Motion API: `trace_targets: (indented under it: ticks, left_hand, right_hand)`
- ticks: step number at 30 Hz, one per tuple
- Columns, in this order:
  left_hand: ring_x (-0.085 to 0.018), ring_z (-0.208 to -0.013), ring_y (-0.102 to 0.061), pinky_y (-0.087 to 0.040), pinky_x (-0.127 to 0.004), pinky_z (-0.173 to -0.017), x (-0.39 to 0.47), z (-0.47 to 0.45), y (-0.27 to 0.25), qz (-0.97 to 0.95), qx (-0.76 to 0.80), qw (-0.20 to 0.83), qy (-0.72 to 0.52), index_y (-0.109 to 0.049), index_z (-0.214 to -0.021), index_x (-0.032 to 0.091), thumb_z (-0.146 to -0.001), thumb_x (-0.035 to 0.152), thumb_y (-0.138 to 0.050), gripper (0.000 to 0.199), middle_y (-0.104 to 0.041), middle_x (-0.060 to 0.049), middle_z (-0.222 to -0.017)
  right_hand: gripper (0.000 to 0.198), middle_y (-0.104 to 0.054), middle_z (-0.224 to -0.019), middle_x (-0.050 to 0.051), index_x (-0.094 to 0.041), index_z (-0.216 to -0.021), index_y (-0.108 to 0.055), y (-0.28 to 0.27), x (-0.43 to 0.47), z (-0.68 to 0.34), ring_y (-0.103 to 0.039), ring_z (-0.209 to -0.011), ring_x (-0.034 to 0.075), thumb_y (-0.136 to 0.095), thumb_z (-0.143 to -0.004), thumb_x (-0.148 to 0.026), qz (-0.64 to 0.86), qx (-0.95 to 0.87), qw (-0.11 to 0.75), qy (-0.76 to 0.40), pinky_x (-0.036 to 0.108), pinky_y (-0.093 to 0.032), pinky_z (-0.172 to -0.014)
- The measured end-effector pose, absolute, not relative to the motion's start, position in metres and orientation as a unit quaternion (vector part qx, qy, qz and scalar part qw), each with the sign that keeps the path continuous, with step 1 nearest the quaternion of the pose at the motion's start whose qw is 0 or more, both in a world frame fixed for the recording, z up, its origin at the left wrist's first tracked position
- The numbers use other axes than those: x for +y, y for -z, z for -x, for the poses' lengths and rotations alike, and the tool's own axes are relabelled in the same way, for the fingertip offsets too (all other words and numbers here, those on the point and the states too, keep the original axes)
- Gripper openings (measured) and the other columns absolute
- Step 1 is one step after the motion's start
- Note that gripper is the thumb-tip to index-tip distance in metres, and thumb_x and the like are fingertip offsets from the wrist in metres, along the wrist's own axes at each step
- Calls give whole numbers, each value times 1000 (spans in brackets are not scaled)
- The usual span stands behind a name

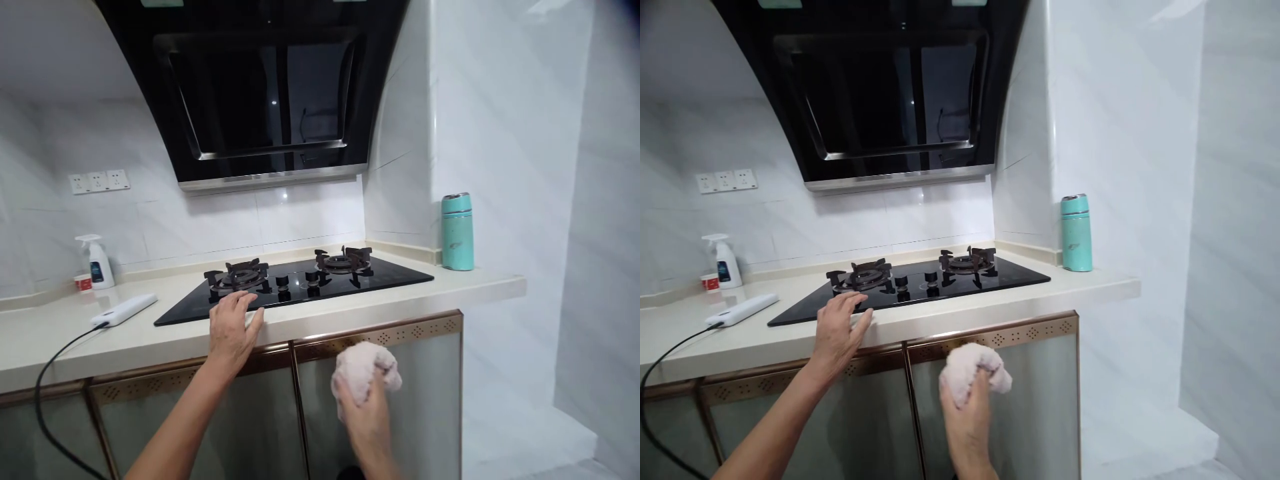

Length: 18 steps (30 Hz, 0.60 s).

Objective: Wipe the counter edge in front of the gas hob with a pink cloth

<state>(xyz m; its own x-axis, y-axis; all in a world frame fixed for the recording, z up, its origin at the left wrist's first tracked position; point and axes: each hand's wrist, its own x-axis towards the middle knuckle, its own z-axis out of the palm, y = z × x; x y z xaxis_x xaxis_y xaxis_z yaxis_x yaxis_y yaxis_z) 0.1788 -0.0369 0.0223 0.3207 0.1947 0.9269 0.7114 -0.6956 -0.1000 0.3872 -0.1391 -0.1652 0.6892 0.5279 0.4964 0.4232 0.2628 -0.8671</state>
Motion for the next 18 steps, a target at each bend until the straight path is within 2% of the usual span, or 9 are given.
trace_targets:
  ticks: [2,3,5,7,10,13,18]
  left_hand:
    - [-25,-96,-62,-40,-38,-81,-27,-187,-19,770,-323,302,460,-68,-102,21,-98,31,-48,23,-71,-7,-105]
    - [-24,-88,-61,-37,-38,-77,-25,-191,-14,766,-333,325,445,-69,-95,21,-99,29,-46,25,-71,-6,-96]
    - [-23,-79,-58,-34,-38,-73,-23,-196,-5,750,-342,360,437,-68,-84,21,-101,28,-44,31,-68,-5,-82]
    - [-22,-76,-56,-33,-38,-73,-24,-197,0,738,-336,378,446,-66,-79,21,-101,28,-44,32,-65,-4,-75]
    - [-21,-74,-56,-32,-37,-73,-24,-194,1,732,-321,391,457,-65,-77,21,-100,27,-45,31,-64,-3,-74]
    - [-21,-74,-56,-32,-37,-73,-22,-191,-1,732,-311,390,464,-65,-78,20,-100,26,-47,29,-65,-3,-73]
    - [-20,-74,-59,-33,-35,-72,-20,-190,-2,737,-288,383,476,-66,-81,20,-98,25,-50,24,-68,-2,-75]
  right_hand:
    - [34,-66,-119,14,-23,-113,-63,153,-123,-361,-57,-110,36,-66,-82,-38,615,-498,606,82,53,-44,-97]
    - [32,-66,-119,13,-24,-109,-65,147,-114,-347,-56,-110,37,-69,-79,-33,609,-555,552,131,54,-43,-96]
    - [41,-64,-125,10,-26,-115,-64,137,-95,-324,-54,-113,37,-74,-75,-28,582,-644,458,192,55,-42,-95]
    - [49,-63,-129,9,-27,-124,-62,132,-79,-311,-54,-116,35,-75,-77,-28,568,-683,402,220,53,-42,-97]
    - [42,-65,-126,8,-25,-124,-64,131,-67,-319,-58,-111,30,-72,-83,-30,562,-723,336,222,44,-45,-94]
    - [45,-66,-124,7,-25,-129,-63,134,-70,-349,-58,-112,29,-70,-85,-34,538,-749,310,234,40,-43,-97]
    - [45,-66,-120,13,-19,-126,-65,143,-93,-420,-55,-111,32,-63,-88,-42,567,-695,334,290,47,-37,-103]
